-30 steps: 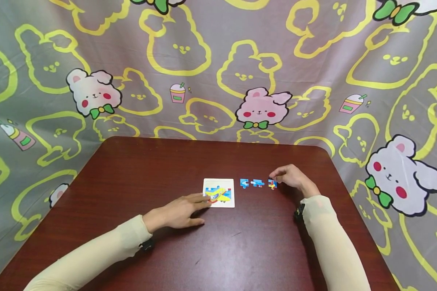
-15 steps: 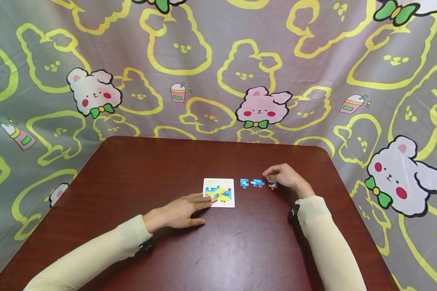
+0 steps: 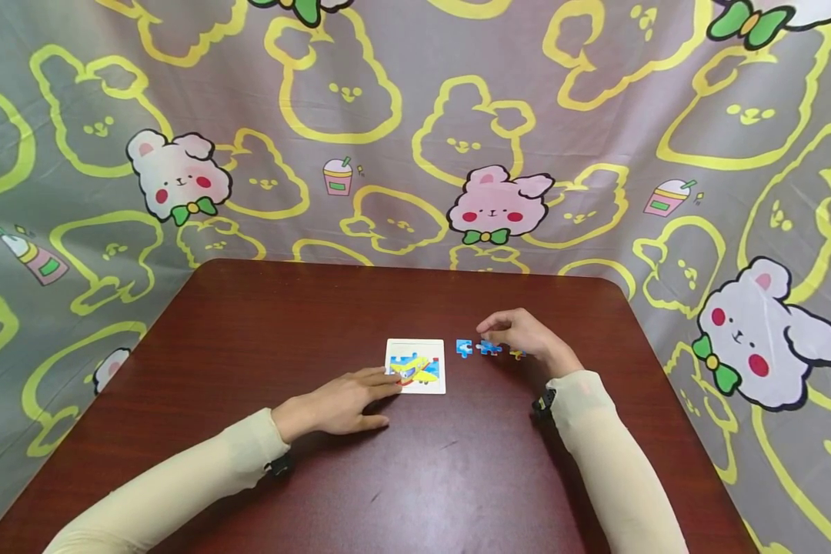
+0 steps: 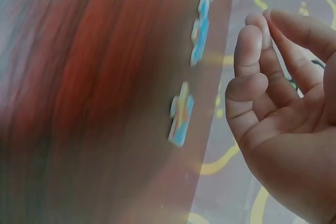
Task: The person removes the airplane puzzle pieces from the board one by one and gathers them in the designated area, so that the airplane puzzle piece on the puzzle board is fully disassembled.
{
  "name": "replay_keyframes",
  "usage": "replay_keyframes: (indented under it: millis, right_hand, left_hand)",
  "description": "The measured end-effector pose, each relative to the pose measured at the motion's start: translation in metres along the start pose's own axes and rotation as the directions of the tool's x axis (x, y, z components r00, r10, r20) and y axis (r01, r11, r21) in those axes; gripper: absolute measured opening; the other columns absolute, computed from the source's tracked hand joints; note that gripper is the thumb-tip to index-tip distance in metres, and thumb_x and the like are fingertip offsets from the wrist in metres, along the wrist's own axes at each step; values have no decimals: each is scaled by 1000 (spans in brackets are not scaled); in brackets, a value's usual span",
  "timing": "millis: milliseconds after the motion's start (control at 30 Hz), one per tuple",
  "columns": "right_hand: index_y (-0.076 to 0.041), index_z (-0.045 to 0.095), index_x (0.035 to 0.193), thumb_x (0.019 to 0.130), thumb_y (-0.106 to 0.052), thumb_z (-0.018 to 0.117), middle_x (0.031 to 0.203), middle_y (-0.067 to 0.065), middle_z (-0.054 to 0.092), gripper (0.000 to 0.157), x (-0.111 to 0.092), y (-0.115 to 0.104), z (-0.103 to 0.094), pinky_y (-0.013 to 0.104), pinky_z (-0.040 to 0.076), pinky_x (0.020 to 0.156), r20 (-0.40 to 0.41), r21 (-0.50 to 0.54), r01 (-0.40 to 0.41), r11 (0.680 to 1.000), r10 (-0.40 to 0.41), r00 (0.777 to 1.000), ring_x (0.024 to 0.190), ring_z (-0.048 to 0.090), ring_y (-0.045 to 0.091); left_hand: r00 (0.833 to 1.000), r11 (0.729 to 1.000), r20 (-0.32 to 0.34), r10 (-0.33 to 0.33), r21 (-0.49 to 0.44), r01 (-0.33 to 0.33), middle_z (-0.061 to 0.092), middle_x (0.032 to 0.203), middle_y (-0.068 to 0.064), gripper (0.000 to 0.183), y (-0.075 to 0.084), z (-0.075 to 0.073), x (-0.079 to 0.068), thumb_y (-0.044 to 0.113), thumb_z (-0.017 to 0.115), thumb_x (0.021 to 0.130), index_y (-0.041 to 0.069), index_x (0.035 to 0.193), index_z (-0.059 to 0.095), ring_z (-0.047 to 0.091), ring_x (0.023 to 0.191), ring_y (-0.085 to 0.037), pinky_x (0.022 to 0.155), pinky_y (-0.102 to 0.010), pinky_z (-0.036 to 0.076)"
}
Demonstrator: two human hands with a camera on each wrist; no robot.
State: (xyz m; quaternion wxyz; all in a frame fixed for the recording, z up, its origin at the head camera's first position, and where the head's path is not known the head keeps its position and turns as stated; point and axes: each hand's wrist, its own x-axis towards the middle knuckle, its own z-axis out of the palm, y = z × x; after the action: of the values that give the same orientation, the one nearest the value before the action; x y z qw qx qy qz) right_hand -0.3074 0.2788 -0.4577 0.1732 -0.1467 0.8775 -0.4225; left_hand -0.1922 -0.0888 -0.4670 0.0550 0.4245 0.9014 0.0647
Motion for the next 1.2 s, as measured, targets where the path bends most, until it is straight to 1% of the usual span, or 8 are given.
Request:
replay_keyframes:
  millis: [200, 367, 600, 700, 800, 933, 1100, 1200]
  right_hand:
    - [-5, 70, 119, 93, -22, 71, 109, 18, 73, 31, 4, -11, 8, 34, 50, 64, 20, 25, 13, 1000, -13, 1000, 83, 62, 30]
    - [-8, 70, 120, 93, -26, 70, 108, 15, 74, 32, 9, -20, 19, 36, 51, 64, 45, 28, 35, 999, -37, 998, 83, 62, 32]
    - [-7, 70, 120, 93, -25, 71, 100, 22, 71, 32, 16, -37, 35, 33, 46, 58, 73, 55, 41, 998, -45, 996, 78, 57, 42]
    - [-7, 70, 119, 93, -24, 71, 94, 20, 70, 31, 18, -43, 43, 32, 45, 57, 74, 59, 46, 997, -51, 996, 74, 56, 39]
    - [-5, 69, 120, 95, -21, 69, 93, 19, 69, 30, 19, -49, 49, 33, 46, 59, 77, 66, 54, 996, -59, 995, 75, 56, 39]
    - [-6, 70, 119, 94, -19, 68, 98, 20, 71, 27, 22, -56, 58, 36, 48, 61, 78, 65, 61, 996, -66, 995, 83, 60, 40]
    - [-6, 71, 117, 94, -16, 68, 103, 18, 73, 26, 27, -60, 68, 27, 46, 57, 85, 61, 94, 994, -99, 991, 85, 66, 34]
    - [-4, 70, 117, 95, -14, 66, 101, 18, 73, 25, 29, -61, 74, 25, 43, 54, 105, 56, 116, 992, -121, 987, 82, 66, 33]
  left_hand:
    - [1000, 1000, -2, -1, 6, 1, 48, 154, -8, 61, -1, 1, 1, 40, 62, 96, 9, 147, 50, 42, 144, -33, 117, -45, 37]
    - [1000, 1000, 3, -8, 8, 8, 48, 155, -7, 61, -1, 1, 1, 41, 61, 97, 9, 147, 50, 42, 145, -33, 118, -44, 36]
    - [1000, 1000, -1, -6, 2, 6, 48, 155, -7, 61, -1, 1, 1, 41, 61, 96, 10, 147, 50, 42, 145, -32, 118, -43, 36]
    - [1000, 1000, 4, -10, 2, 10, 47, 155, -6, 60, -1, 0, 1, 42, 61, 97, 11, 147, 50, 41, 145, -31, 118, -43, 36]
    - [1000, 1000, 4, -10, -4, 10, 47, 155, -6, 61, -1, 0, 1, 42, 61, 97, 11, 148, 50, 41, 145, -31, 117, -44, 37]
    - [1000, 1000, -3, -1, -3, 1, 48, 154, -7, 61, -3, 1, 1, 41, 62, 96, 11, 148, 50, 42, 144, -32, 117, -45, 38]
    - [1000, 1000, 1, 6, 5, -6, 48, 154, -7, 61, -3, 1, 1, 42, 62, 96, 10, 147, 50, 42, 145, -31, 117, -43, 37]
    - [1000, 1000, 6, 6, -1, -6, 47, 155, -7, 61, -3, 1, 1, 42, 61, 97, 10, 147, 50, 41, 145, -31, 118, -43, 36]
